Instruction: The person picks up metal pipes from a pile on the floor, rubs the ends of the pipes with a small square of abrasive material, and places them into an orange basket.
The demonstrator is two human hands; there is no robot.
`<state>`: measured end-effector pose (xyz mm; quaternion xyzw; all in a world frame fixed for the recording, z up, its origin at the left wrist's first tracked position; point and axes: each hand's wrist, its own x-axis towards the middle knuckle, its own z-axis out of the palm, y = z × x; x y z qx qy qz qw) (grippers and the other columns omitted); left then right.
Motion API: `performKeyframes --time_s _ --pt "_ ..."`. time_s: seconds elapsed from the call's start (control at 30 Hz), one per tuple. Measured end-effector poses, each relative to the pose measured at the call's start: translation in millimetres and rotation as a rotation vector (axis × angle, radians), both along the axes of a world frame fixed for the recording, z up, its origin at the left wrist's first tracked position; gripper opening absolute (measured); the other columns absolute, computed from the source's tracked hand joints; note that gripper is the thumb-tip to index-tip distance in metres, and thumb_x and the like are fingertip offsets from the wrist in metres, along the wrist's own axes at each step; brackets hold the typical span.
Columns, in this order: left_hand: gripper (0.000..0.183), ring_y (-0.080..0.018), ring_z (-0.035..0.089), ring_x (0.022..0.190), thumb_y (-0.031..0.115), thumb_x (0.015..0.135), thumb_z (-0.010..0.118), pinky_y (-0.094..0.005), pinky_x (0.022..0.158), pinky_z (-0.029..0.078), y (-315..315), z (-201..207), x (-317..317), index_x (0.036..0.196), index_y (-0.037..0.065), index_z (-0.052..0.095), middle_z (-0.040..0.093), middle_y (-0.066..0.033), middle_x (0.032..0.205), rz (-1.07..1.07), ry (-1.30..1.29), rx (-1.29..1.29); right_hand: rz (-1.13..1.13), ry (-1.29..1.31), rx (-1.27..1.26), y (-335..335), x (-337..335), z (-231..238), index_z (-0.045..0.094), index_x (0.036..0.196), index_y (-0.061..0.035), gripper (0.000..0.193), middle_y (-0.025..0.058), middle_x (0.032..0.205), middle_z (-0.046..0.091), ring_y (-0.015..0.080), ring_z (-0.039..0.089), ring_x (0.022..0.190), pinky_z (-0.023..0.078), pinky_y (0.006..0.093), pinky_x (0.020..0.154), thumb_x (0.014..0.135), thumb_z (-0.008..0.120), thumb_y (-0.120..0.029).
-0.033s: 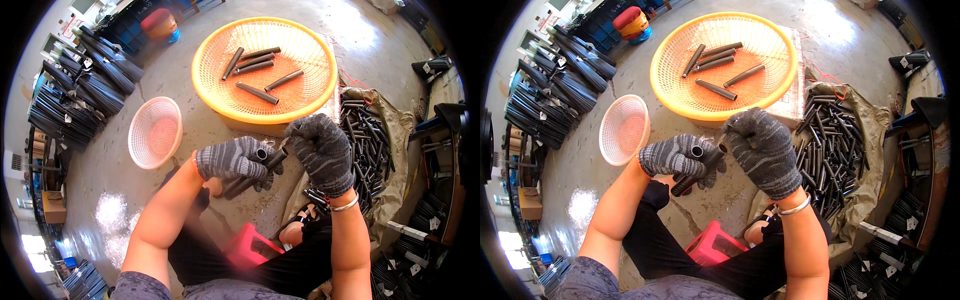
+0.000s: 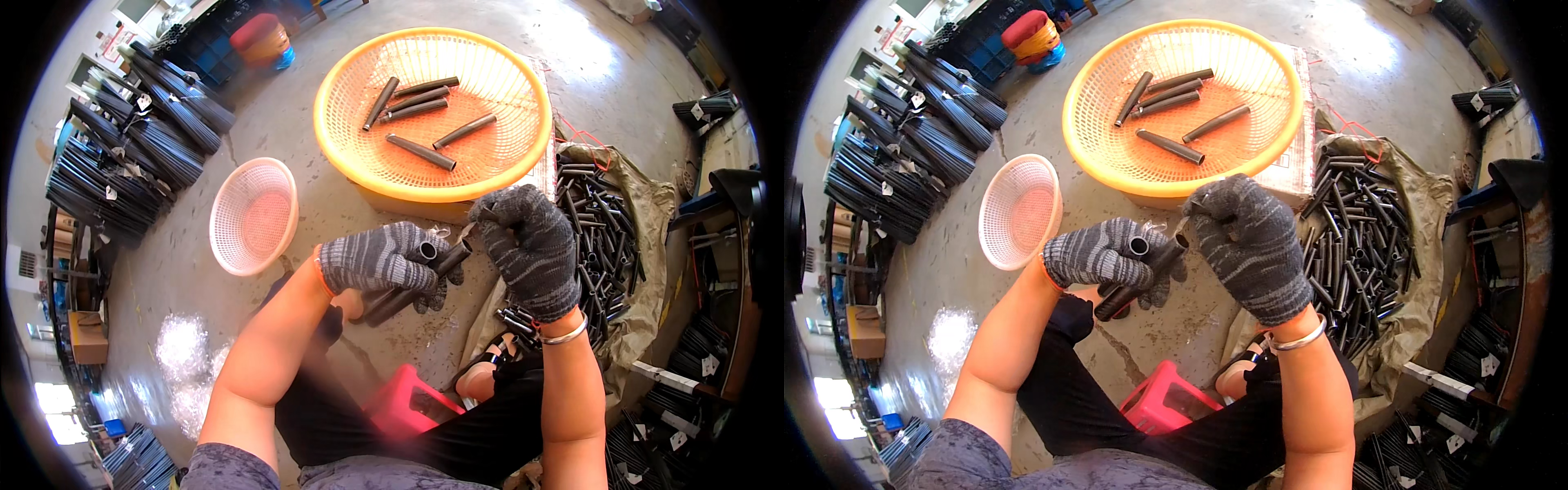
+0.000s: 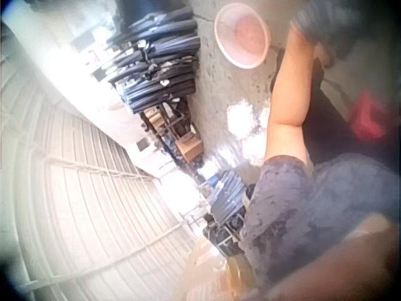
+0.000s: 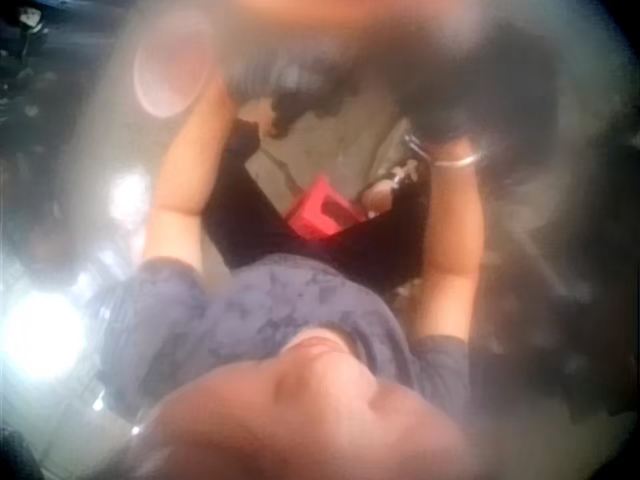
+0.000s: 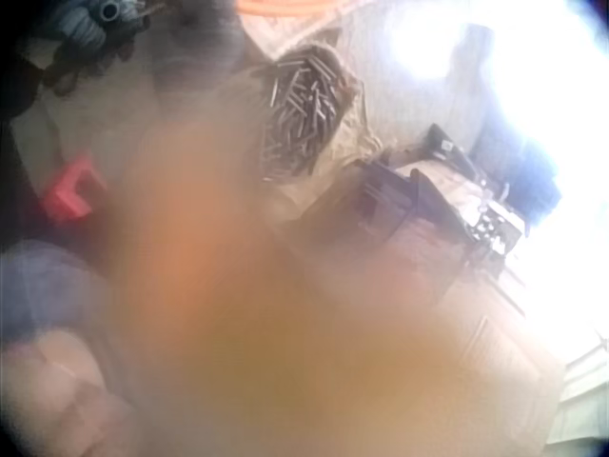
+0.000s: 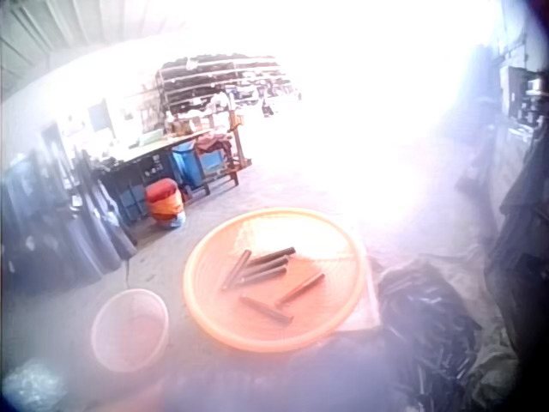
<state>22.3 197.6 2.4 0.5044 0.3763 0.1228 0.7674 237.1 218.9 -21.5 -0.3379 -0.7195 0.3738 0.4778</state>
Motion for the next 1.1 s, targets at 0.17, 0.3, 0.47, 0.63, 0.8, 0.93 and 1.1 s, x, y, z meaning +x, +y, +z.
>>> performKeyframes --time_s 0.17,0.3,0.47,0.63,0.8,0.93,1.1 --pt "0.025 -0.017 0.066 0.07 0.011 0.085 0.061 -0.029 0.062 0.055 0 -15 -9 0.104 -0.004 0.06 0.066 -0.0109 0.08 0.059 -0.08 -0.018 -0.028 0.081 -0.05 6 8 -4 0.061 0.087 -0.0042 0.015 0.0045 0.083 0.064 0.0112 0.06 0.074 0.048 0.0251 0.068 0.078 0.063 0.008" --pt "0.036 -0.0174 0.066 0.083 0.019 0.086 0.063 -0.0284 0.067 0.055 4 -15 -17 0.116 -0.002 0.057 0.066 -0.0116 0.094 0.023 -0.059 -0.011 0.01 0.288 -0.145 4 6 4 0.056 0.088 -0.0044 0.018 0.0051 0.087 0.064 0.0101 0.058 0.078 0.048 0.0236 0.071 0.079 0.061 0.01" --pt "0.036 -0.0205 0.067 0.083 0.02 0.088 0.064 -0.0307 0.07 0.055 -2 -18 -25 0.115 -0.002 0.055 0.066 -0.0163 0.099 0.053 -0.108 0.043 -0.193 0.391 -0.265 32 48 10 0.056 0.083 -0.0031 0.011 0.0057 0.09 0.063 0.0107 0.058 0.08 0.05 0.026 0.073 0.083 0.062 0.006" --pt "0.032 -0.0198 0.064 0.087 0.014 0.086 0.066 -0.0311 0.072 0.054 -4 -27 -19 0.113 0.0 0.057 0.064 -0.0112 0.101 0.16 -0.12 0.093 -0.167 0.183 -0.189 39 43 -8 0.059 0.086 -0.002 0.008 0.0054 0.09 0.062 0.0106 0.058 0.086 0.049 0.0239 0.072 0.084 0.061 0.005" --pt "0.024 -0.0149 0.061 0.078 0.01 0.084 0.064 -0.0268 0.064 0.052 1 -40 -10 0.107 0.003 0.062 0.063 -0.007 0.101 -0.061 0.033 0.624 -0.306 0.341 -0.336 40 47 -5 0.062 0.085 -0.0036 0.003 0.0029 0.086 0.064 0.0103 0.059 0.079 0.048 0.0237 0.072 0.085 0.062 -0.001" --pt "0.024 -0.0172 0.061 0.091 0.011 0.087 0.062 -0.0286 0.075 0.052 -2 -41 0 0.109 0.004 0.06 0.063 -0.0085 0.1 -0.124 0.009 0.286 -0.279 0.44 -0.31 39 47 -7 0.063 0.089 -0.0032 0.004 0.002 0.085 0.063 0.0103 0.058 0.074 0.049 0.0241 0.071 0.085 0.062 -0.001" --pt "0.03 -0.0253 0.059 0.105 0.017 0.09 0.061 -0.039 0.094 0.05 17 -26 8 0.114 -0.001 0.056 0.062 -0.0146 0.106 0.842 -0.498 0.337 -0.236 0.473 -0.284 40 44 -6 0.063 0.091 -0.0028 0.006 0.0019 0.084 0.063 0.0104 0.058 0.075 0.049 0.0244 0.071 0.085 0.062 -0.001"
